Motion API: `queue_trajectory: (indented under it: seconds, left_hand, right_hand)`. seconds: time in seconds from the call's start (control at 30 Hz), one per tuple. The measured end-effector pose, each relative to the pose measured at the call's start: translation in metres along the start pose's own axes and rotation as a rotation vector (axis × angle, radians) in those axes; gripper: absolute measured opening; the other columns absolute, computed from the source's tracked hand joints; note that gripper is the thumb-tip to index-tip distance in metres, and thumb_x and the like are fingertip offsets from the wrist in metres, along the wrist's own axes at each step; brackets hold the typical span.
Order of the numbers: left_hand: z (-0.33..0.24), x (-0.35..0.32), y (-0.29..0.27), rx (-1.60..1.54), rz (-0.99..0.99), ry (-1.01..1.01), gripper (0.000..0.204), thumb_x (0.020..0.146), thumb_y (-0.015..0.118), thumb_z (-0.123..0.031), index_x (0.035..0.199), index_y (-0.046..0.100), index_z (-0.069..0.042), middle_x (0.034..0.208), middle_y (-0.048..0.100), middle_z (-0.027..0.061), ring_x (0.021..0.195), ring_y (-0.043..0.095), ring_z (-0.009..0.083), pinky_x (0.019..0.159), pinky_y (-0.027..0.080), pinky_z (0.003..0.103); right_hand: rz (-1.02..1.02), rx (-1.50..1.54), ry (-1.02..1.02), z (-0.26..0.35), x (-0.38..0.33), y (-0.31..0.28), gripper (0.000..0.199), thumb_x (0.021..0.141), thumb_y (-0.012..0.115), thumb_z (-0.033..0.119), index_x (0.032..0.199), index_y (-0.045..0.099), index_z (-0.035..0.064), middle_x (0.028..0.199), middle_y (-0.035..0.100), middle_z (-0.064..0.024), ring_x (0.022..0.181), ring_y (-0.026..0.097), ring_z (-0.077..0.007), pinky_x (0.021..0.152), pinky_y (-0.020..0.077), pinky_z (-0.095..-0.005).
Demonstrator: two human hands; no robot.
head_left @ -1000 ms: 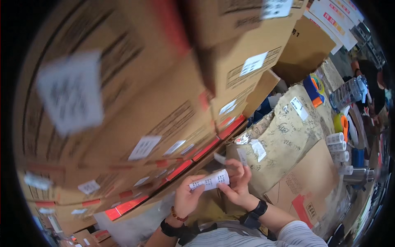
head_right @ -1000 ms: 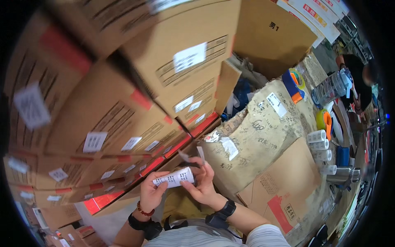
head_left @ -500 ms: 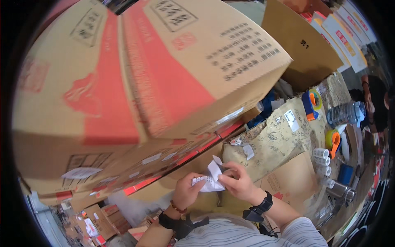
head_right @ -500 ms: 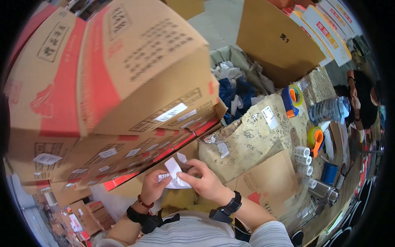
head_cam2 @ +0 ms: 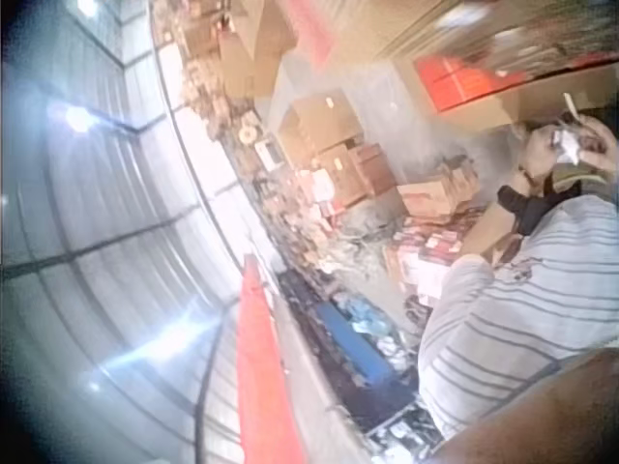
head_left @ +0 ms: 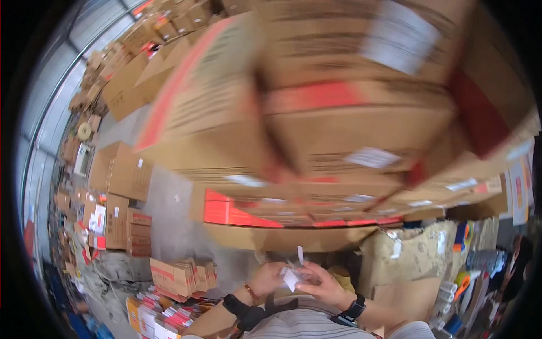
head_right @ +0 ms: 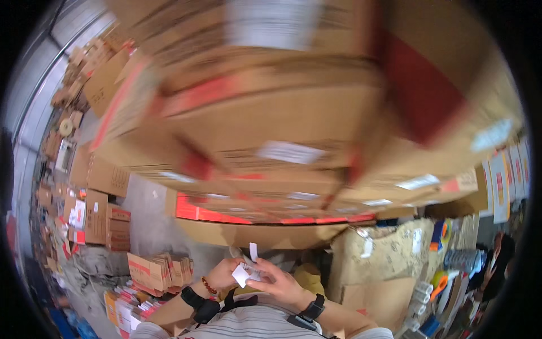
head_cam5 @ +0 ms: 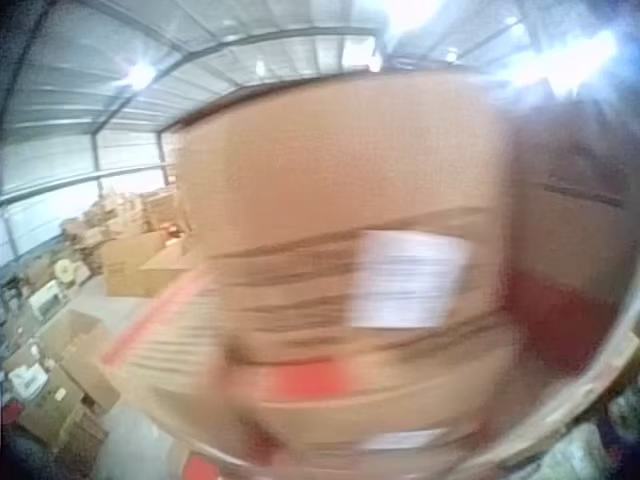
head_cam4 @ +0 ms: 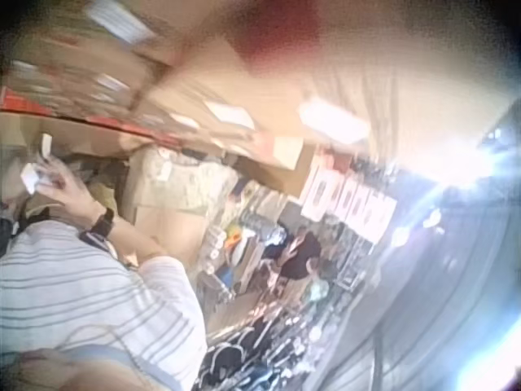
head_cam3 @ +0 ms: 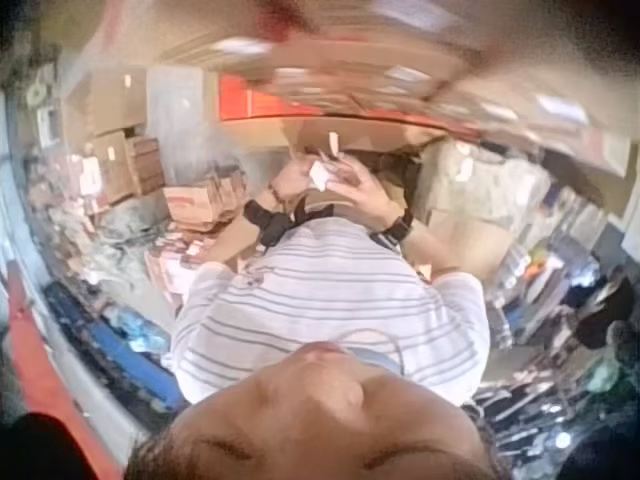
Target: The recorder folds cardboard shoe boxes, places pairs of shoes inside, and applies identification labels to the stacked boxes.
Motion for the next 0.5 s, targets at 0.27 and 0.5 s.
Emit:
queue_trajectory:
  seconds: [0.27,0.5]
  left_hand:
    - [0.245,-0.158,-0.174,-0.709,-0.827,-0.248,0.025,0.087,0.063,-0.014,0.105,0.063,0.003,0.093,0.069,0.0082,0.079,0.062,0.0124,0.07,0.05,0.028]
    - [0.237,-0.189,-0.277,-0.408,-0.615,-0.312,0.027,0.087,0.062,-0.006,0.111,0.061,0.006,0.097,0.068,0.0071,0.079,0.061,0.0104,0.07,0.049,0.024]
  right_hand:
    - [-0.148,-0.452,-0.236,-0.025,0.192,0.156,0.063,0.076,0.064,-0.01,0.134,0.044,0.0057,0.137,0.03,-0.0184,0.107,0.057,-0.0256,0.08,0.052,-0.0298]
    - [0.316,-0.804,-0.451,-0.024,0.306,0.312,0.058,0.079,0.061,-0.007,0.133,0.047,0.0091,0.141,0.03,-0.0183,0.112,0.056,-0.0305,0.091,0.0508,-0.0362]
Point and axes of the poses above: each hand's wrist, its own x-axis towards the middle knuckle, its own y-axis out of the palm, z = x × y, the point moved 9 cm from there along x, towards the middle knuckle
